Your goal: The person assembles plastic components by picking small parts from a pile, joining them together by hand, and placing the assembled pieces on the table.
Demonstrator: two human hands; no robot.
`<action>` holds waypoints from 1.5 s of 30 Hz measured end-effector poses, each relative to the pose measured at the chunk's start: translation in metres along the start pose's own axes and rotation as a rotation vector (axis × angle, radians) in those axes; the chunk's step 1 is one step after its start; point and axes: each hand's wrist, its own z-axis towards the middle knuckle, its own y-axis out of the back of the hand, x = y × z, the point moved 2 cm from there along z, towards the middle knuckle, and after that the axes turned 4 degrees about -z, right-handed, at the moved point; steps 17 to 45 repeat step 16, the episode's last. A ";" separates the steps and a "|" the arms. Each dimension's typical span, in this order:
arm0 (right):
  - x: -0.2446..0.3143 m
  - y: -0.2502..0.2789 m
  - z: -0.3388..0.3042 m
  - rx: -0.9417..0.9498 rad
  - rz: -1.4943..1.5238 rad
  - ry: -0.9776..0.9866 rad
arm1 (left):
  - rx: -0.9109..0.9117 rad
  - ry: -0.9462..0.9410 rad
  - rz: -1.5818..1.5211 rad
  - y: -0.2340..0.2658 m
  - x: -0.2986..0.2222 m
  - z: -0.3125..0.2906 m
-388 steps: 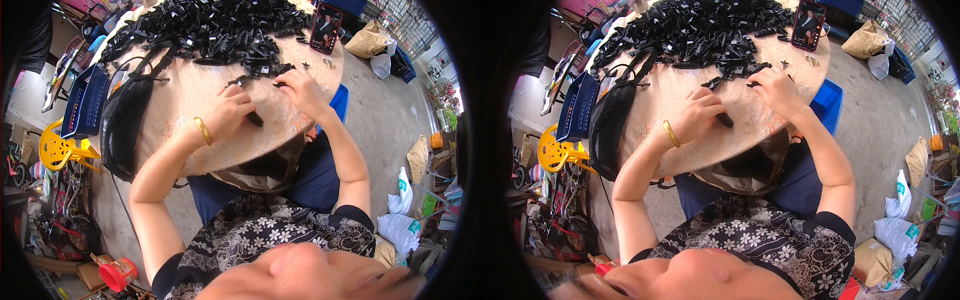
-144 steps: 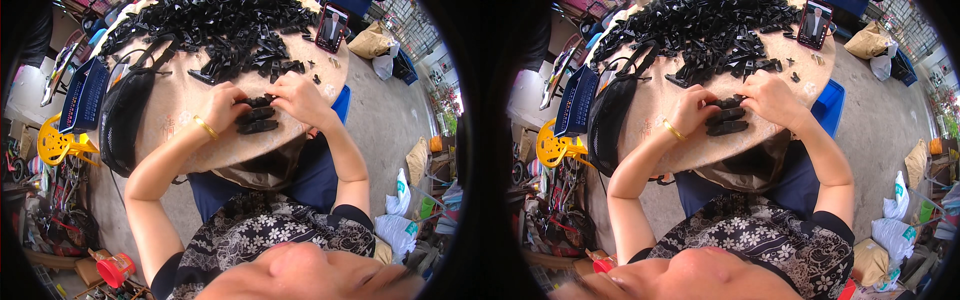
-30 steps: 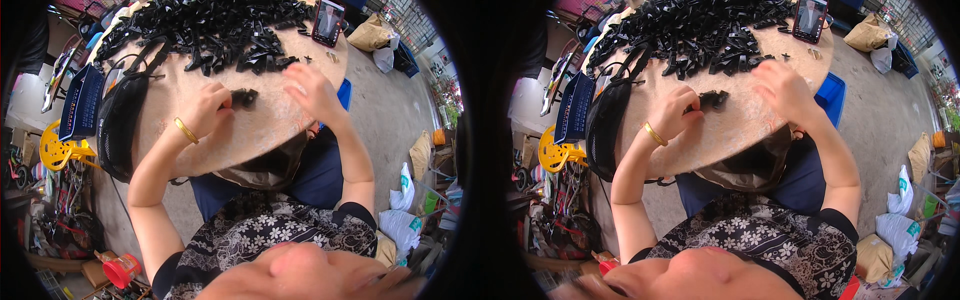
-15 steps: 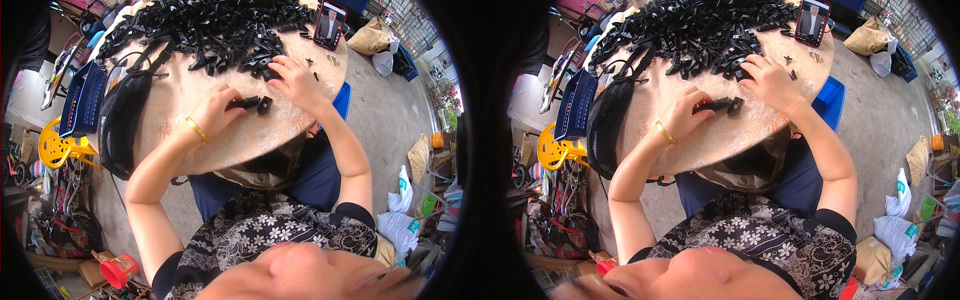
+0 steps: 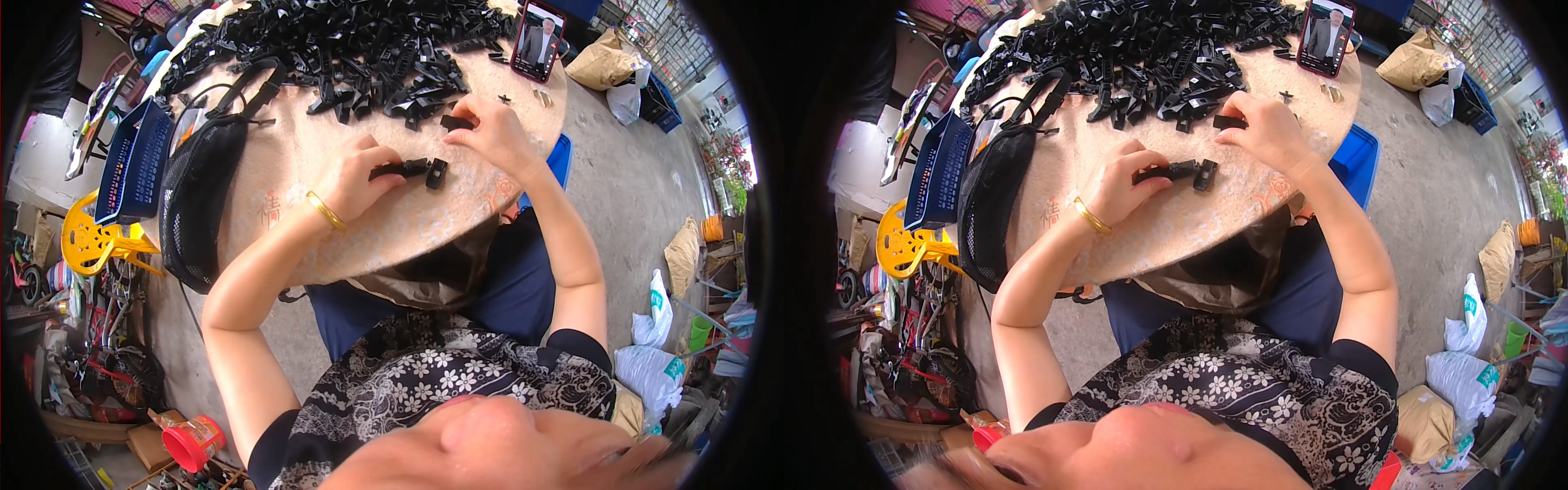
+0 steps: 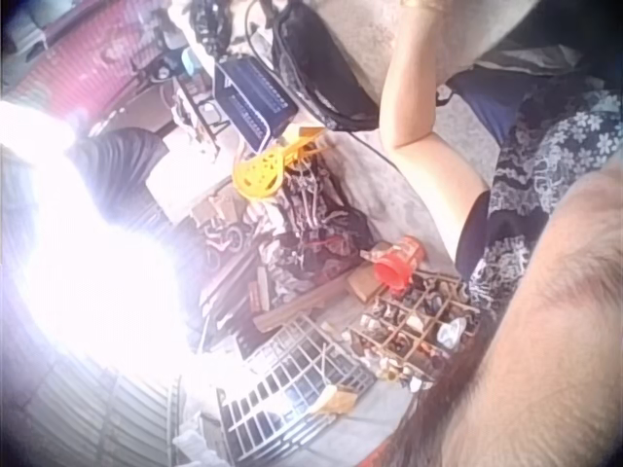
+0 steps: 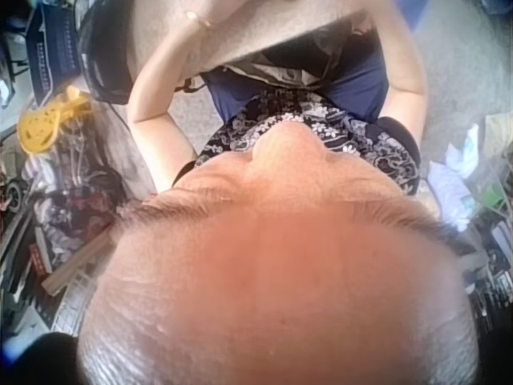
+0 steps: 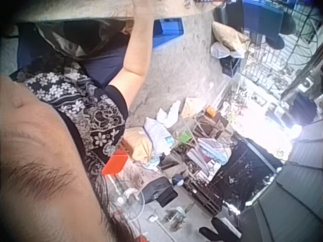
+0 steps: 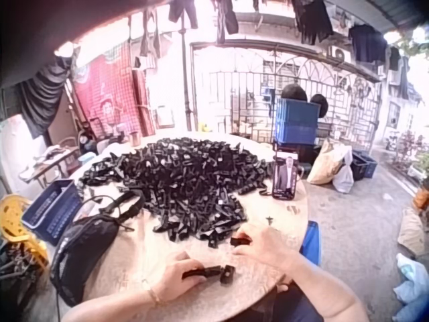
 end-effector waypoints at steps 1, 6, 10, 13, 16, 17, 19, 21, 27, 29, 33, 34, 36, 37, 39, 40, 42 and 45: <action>-0.003 0.000 -0.001 0.000 -0.001 0.000 | 0.000 0.000 0.000 0.001 0.000 0.000; 0.005 0.008 -0.005 -0.326 -0.105 0.338 | 0.015 0.145 -0.083 0.002 -0.005 0.000; 0.036 -0.002 -0.022 -0.108 0.074 0.400 | 0.017 0.187 -0.078 0.002 0.002 -0.001; 0.037 -0.016 -0.026 -0.036 0.058 0.372 | 0.016 0.159 -0.064 0.002 0.004 -0.001; 0.028 -0.017 -0.021 -0.042 0.036 0.377 | 0.023 0.121 -0.046 0.002 0.007 -0.001; 0.028 -0.017 -0.021 -0.042 0.036 0.377 | 0.023 0.121 -0.046 0.002 0.007 -0.001; 0.028 -0.017 -0.021 -0.042 0.036 0.377 | 0.023 0.121 -0.046 0.002 0.007 -0.001; 0.028 -0.017 -0.021 -0.042 0.036 0.377 | 0.023 0.121 -0.046 0.002 0.007 -0.001; 0.028 -0.017 -0.021 -0.042 0.036 0.377 | 0.023 0.121 -0.046 0.002 0.007 -0.001; 0.028 -0.017 -0.021 -0.042 0.036 0.377 | 0.023 0.121 -0.046 0.002 0.007 -0.001; 0.028 -0.017 -0.021 -0.042 0.036 0.377 | 0.023 0.121 -0.046 0.002 0.007 -0.001; 0.028 -0.017 -0.021 -0.042 0.036 0.377 | 0.023 0.121 -0.046 0.002 0.007 -0.001; 0.028 -0.017 -0.021 -0.042 0.036 0.377 | 0.023 0.121 -0.046 0.002 0.007 -0.001; 0.028 -0.017 -0.021 -0.042 0.036 0.377 | 0.023 0.121 -0.046 0.002 0.007 -0.001; 0.028 -0.017 -0.021 -0.042 0.036 0.377 | 0.023 0.121 -0.046 0.002 0.007 -0.001; 0.028 -0.017 -0.021 -0.042 0.036 0.377 | 0.023 0.121 -0.046 0.002 0.007 -0.001; 0.028 -0.017 -0.021 -0.042 0.036 0.377 | 0.023 0.121 -0.046 0.002 0.007 -0.001; 0.028 -0.017 -0.021 -0.042 0.036 0.377 | 0.023 0.121 -0.046 0.002 0.007 -0.001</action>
